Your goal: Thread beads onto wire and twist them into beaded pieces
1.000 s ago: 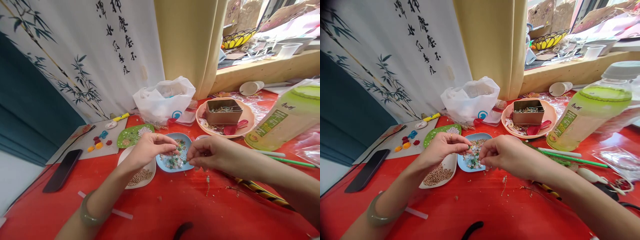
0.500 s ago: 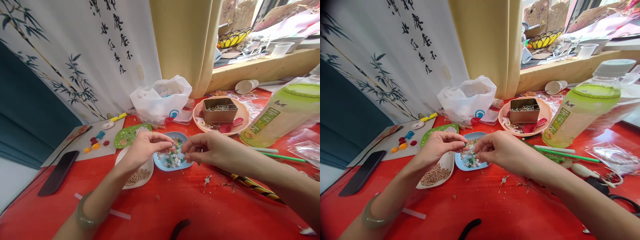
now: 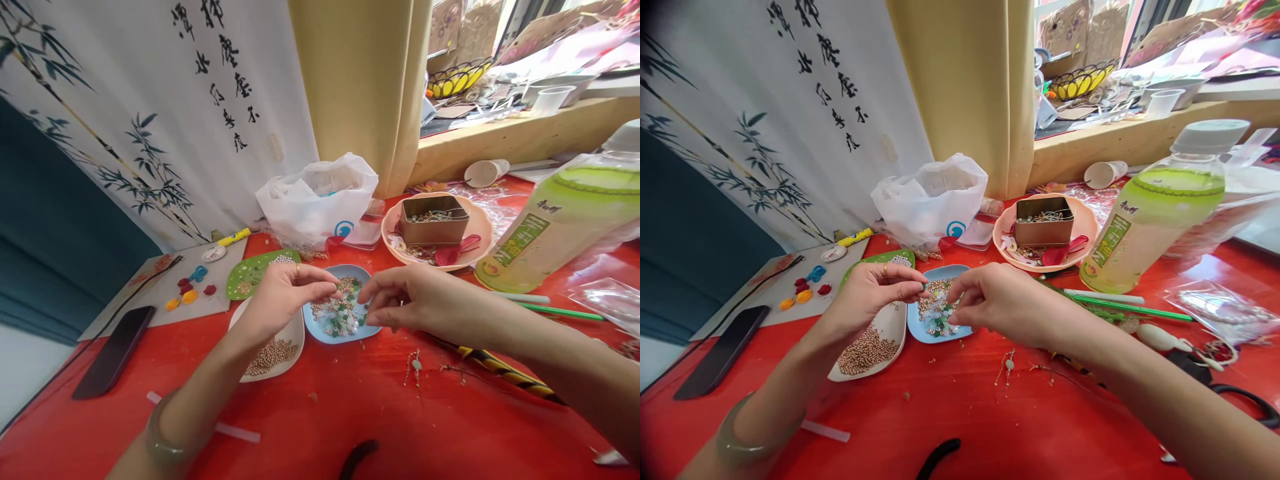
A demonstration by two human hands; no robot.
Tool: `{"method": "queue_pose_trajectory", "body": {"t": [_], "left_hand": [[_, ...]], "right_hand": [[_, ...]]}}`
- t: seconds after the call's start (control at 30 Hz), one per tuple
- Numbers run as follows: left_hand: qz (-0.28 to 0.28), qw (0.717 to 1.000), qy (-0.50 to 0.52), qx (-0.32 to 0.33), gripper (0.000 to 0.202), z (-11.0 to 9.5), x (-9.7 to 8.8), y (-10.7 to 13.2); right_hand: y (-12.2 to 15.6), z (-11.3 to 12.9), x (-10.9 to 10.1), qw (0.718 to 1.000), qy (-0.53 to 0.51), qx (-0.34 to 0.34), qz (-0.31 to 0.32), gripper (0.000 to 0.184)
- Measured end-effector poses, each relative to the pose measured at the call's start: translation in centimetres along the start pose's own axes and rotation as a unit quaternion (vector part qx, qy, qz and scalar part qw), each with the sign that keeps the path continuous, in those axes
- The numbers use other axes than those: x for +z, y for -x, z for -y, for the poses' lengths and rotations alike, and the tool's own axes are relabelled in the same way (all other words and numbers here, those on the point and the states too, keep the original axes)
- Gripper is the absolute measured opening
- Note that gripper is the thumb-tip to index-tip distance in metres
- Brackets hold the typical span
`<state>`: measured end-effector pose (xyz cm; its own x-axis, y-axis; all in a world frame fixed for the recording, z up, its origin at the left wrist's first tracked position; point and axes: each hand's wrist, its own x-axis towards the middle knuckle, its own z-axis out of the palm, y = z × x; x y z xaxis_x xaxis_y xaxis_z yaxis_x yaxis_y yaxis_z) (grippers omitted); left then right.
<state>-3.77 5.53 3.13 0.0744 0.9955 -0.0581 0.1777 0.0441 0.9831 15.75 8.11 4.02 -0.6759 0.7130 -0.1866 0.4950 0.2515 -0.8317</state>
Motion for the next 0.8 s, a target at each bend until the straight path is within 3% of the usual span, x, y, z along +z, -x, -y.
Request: {"method": "queue_pose_trajectory", "body": {"t": [0.1, 0.53, 0.8], "left_hand": [[0.025, 1.000, -0.012, -0.012, 0.006, 0.0, 0.4, 0.3], [0.027, 0.999, -0.038, 0.003, 0.007, 0.2, 0.7, 0.4], [-0.001, 1.000, -0.006, 0.013, 0.006, 0.2, 0.1, -0.1]], "right_hand": [[0.0, 0.5, 0.6, 0.998, -0.042, 0.003, -0.041, 0.027], [-0.4, 0.7, 1.3, 0.997, -0.004, 0.011, -0.081, 0.014], [-0.2, 0.7, 0.0, 0.993, 0.074, 0.017, -0.095, 0.012]]}}
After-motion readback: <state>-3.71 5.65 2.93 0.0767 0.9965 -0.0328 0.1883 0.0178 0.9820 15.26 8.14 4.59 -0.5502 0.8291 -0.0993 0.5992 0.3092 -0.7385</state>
